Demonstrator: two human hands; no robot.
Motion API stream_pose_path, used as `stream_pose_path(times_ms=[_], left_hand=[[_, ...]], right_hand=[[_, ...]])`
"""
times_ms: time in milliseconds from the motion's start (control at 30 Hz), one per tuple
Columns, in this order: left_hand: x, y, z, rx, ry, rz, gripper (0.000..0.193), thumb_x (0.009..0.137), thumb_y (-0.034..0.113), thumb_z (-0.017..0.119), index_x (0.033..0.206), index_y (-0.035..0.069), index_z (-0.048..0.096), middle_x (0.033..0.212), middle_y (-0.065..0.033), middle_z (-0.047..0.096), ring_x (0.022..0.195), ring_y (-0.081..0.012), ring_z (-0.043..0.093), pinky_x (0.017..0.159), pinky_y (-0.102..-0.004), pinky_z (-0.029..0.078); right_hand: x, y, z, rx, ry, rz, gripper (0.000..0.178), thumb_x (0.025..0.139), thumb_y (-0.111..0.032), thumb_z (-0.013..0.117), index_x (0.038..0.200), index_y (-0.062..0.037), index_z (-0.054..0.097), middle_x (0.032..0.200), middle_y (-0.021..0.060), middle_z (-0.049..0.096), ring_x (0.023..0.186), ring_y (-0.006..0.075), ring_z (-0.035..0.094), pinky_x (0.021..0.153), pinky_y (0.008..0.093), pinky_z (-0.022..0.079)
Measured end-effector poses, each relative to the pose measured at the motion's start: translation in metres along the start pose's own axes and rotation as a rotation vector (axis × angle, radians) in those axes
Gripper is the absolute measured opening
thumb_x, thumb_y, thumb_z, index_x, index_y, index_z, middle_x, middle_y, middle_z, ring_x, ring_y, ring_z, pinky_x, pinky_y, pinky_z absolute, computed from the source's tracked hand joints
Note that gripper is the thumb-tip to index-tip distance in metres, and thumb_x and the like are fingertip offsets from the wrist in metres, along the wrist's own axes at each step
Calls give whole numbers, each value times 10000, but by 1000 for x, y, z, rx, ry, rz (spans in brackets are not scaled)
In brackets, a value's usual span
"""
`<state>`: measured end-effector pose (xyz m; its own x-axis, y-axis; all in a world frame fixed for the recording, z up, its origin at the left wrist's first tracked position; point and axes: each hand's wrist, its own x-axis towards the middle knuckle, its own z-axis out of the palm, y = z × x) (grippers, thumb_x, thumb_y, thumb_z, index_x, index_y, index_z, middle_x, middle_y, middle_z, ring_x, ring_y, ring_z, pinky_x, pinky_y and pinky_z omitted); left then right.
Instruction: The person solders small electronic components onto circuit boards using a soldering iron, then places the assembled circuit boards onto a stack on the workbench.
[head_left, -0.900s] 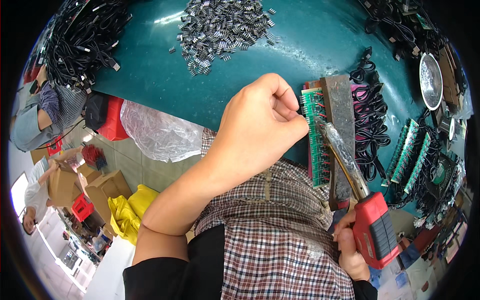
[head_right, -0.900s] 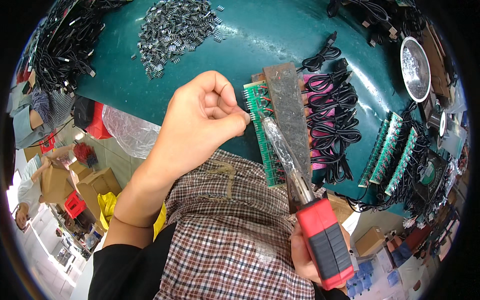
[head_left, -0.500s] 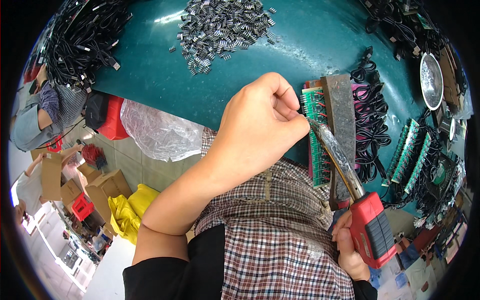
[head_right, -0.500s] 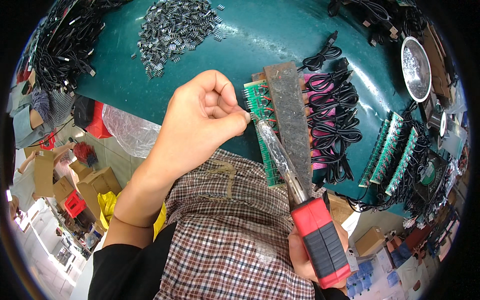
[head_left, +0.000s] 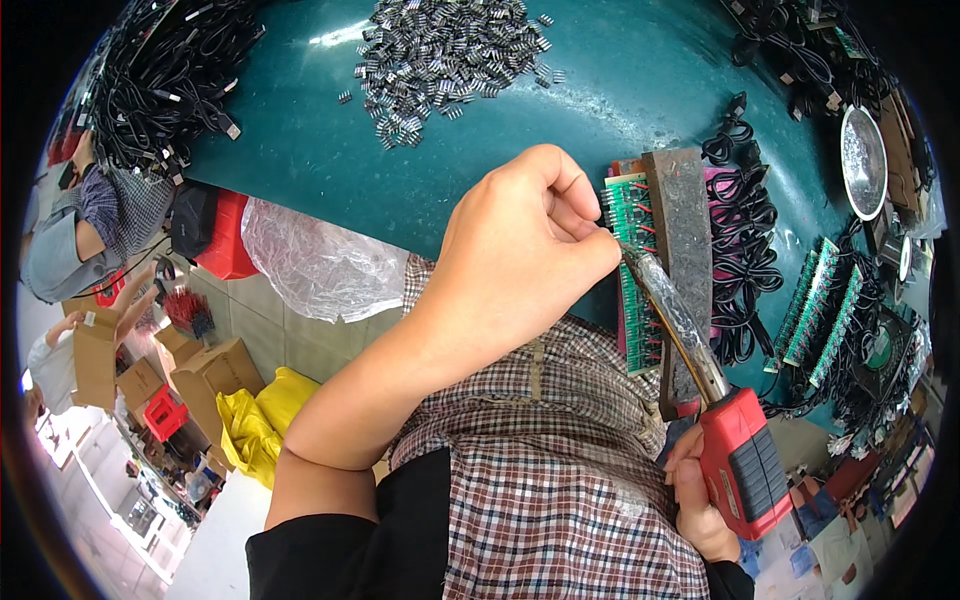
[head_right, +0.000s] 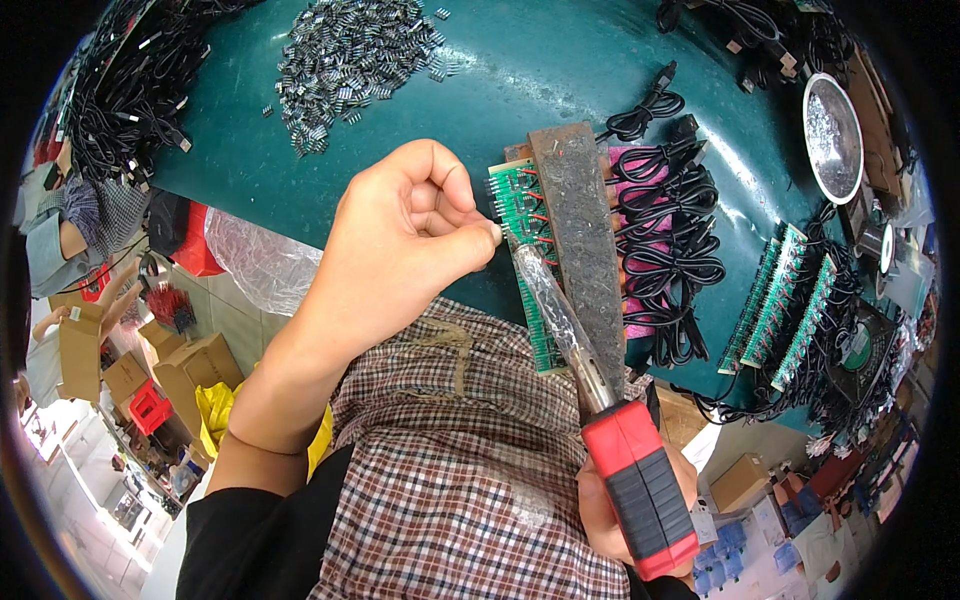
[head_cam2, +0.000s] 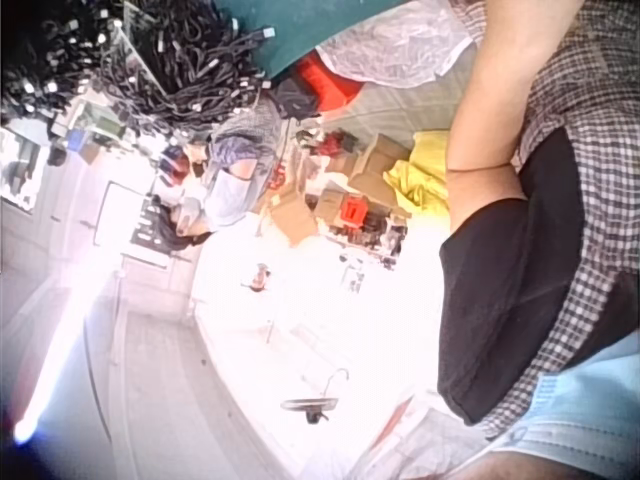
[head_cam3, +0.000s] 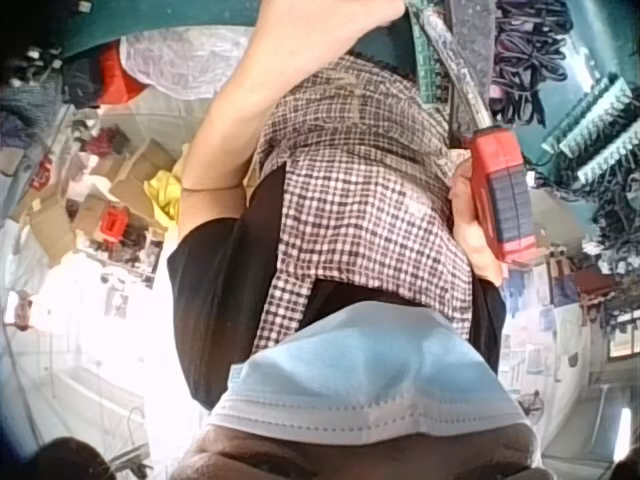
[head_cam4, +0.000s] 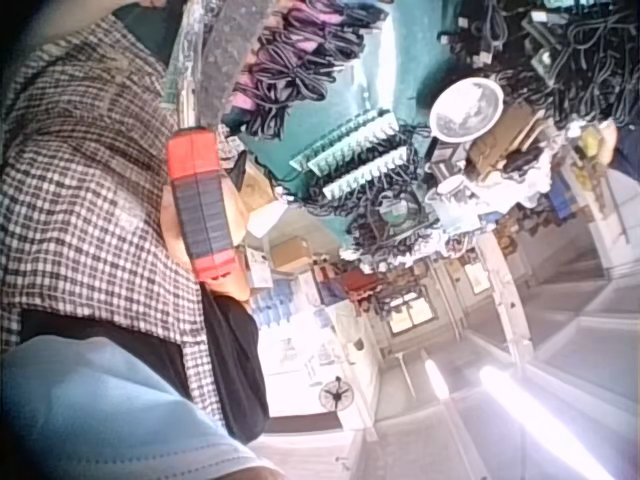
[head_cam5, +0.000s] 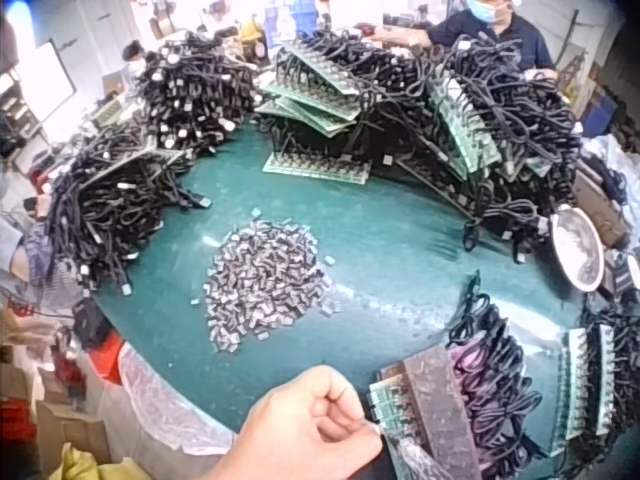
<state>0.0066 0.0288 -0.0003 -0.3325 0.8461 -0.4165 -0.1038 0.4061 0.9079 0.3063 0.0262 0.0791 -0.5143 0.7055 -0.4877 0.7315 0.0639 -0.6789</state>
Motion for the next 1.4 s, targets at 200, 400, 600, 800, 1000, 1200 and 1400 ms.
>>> stream_pose_path(times_ms=[200, 400, 600, 800, 1000, 1200, 1400], left_hand=[[0, 2, 0, 6, -6, 1, 206, 824, -38, 716, 901, 20, 534, 802, -28, 646, 712, -41, 612, 632, -197, 489], [-1, 0, 0, 18, 1, 5, 206, 828, -33, 716, 904, 23, 533, 800, -22, 640, 712, -36, 605, 630, -196, 485], [-1, 0, 1, 10, 1, 14, 204, 828, -34, 715, 903, 24, 534, 798, -17, 637, 708, -33, 598, 629, -195, 483], [0, 0, 1, 4, 1, 13, 203, 826, -35, 715, 904, 21, 536, 798, -18, 638, 706, -34, 598, 627, -197, 480], [-1, -1, 1, 33, 13, 30, 207, 821, -35, 719, 901, 21, 537, 795, -26, 647, 710, -38, 606, 628, -206, 484], [2, 9, -10, 69, 4, 36, 181, 845, -3, 741, 936, 11, 585, 796, -26, 676, 700, -54, 628, 629, -206, 502], [43, 13, -25, 699, 440, 519, 88, 856, 106, 766, 937, 70, 758, 780, -22, 683, 625, -120, 646, 597, -298, 513]], right_hand=[[-2, -4, 2, 64, 52, 19, 169, 821, -182, 731, 919, -48, 701, 793, 97, 670, 647, 280, 665, 610, 362, 532], [-2, 0, -1, 14, 2, -19, 173, 814, -173, 725, 925, -43, 701, 802, 100, 674, 642, 286, 663, 602, 365, 531], [-4, 5, 1, 20, 0, -43, 174, 760, -103, 703, 918, -33, 691, 796, 115, 664, 636, 317, 656, 606, 377, 535], [-9, 8, 8, -121, 137, -54, 138, 761, -107, 724, 874, -35, 692, 760, 110, 657, 623, 305, 645, 604, 375, 523], [-17, 9, 10, -177, 193, 56, 155, 816, -185, 748, 895, -55, 719, 773, 94, 674, 629, 273, 637, 622, 361, 511], [-17, -4, 0, -139, 112, 128, 178, 831, -217, 754, 906, -59, 718, 803, 80, 686, 666, 260, 639, 651, 368, 515], [-16, -6, 2, 39, 124, 140, 179, 847, -225, 739, 907, -59, 712, 810, 73, 685, 680, 274, 637, 652, 366, 509]])
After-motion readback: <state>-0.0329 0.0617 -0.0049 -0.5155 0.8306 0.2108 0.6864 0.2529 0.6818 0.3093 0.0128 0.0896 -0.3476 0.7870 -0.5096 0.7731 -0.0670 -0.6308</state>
